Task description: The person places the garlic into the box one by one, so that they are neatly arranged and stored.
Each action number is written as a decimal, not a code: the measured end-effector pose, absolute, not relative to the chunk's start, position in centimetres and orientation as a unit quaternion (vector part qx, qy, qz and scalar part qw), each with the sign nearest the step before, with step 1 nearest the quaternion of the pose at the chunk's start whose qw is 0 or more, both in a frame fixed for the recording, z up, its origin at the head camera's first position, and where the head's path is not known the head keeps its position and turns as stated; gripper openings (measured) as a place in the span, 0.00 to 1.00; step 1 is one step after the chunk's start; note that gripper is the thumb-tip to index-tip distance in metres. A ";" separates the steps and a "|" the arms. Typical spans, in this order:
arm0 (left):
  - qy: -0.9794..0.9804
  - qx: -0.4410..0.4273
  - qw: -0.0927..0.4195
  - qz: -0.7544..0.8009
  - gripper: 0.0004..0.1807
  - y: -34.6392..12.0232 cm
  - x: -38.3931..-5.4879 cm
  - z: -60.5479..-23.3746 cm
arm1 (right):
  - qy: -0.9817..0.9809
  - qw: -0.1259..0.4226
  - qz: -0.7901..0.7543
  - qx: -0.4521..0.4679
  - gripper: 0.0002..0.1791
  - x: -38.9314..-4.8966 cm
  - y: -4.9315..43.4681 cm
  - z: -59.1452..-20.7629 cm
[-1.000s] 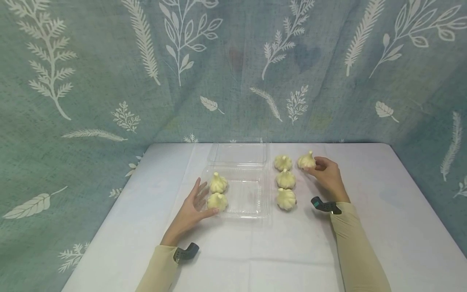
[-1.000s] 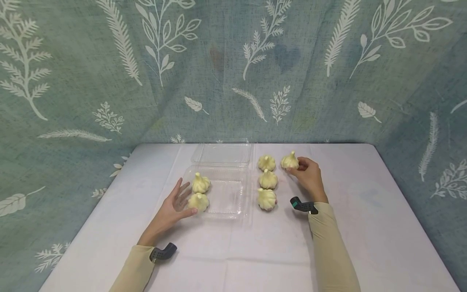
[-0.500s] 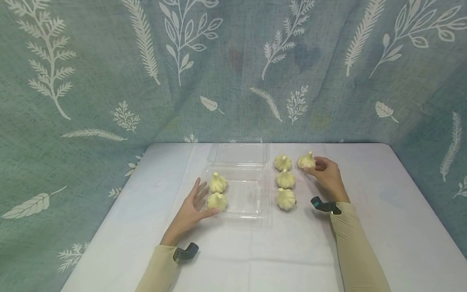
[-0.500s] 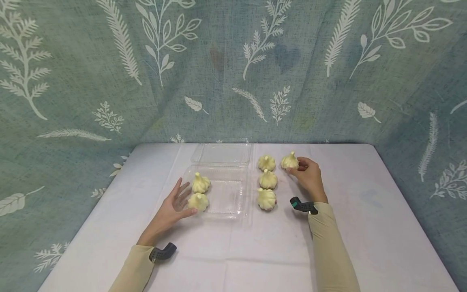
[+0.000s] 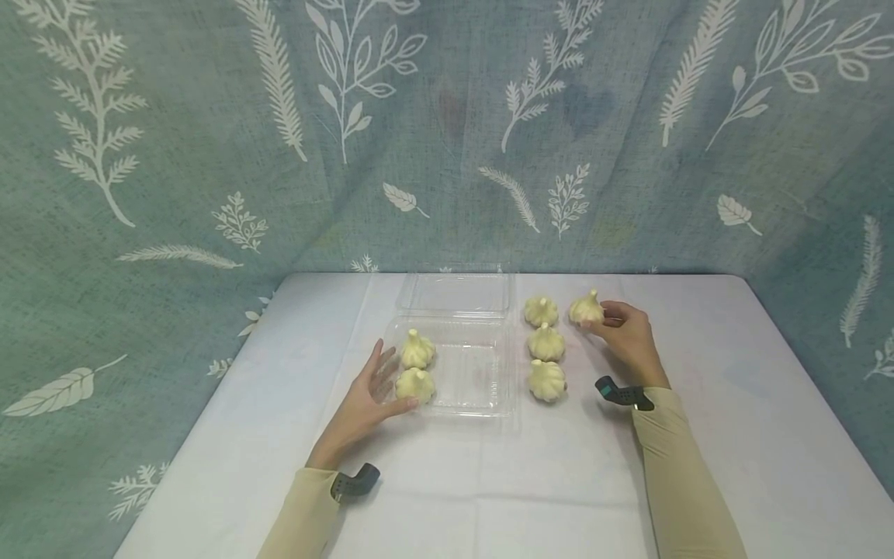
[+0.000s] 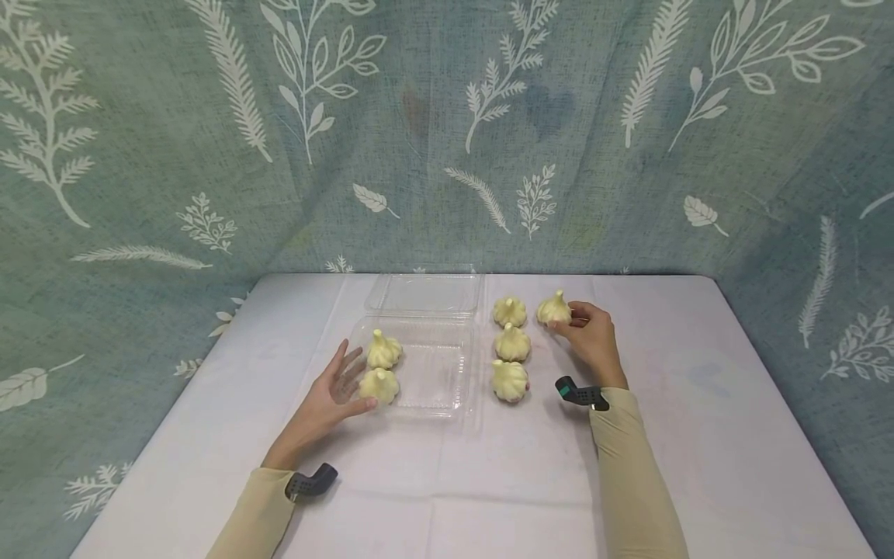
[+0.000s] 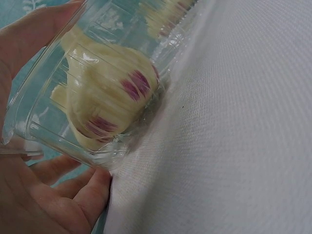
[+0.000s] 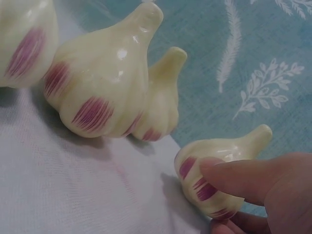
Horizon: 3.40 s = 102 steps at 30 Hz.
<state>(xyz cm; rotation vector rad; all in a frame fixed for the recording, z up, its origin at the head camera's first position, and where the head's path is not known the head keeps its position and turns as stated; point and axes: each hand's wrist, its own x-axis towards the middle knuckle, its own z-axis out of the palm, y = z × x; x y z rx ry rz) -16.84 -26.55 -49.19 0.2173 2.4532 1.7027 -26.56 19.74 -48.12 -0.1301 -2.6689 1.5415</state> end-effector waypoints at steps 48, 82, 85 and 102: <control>0.824 0.067 0.071 0.559 0.70 -26.6 -16.9 -49.4 | -0.853 0.055 0.518 0.016 0.36 -25.0 17.7 -43.3; 0.823 0.069 0.073 0.559 0.70 -26.5 -16.9 -49.3 | -0.849 0.050 0.522 0.066 0.34 -23.9 15.3 -41.1; 0.826 0.068 0.072 0.555 0.70 -26.5 -16.9 -49.4 | -0.848 0.054 0.521 0.075 0.34 -23.9 14.9 -41.0; 0.829 0.071 0.066 0.551 0.70 -26.6 -16.9 -49.2 | -0.824 0.057 0.545 0.142 0.28 -22.7 11.4 -39.9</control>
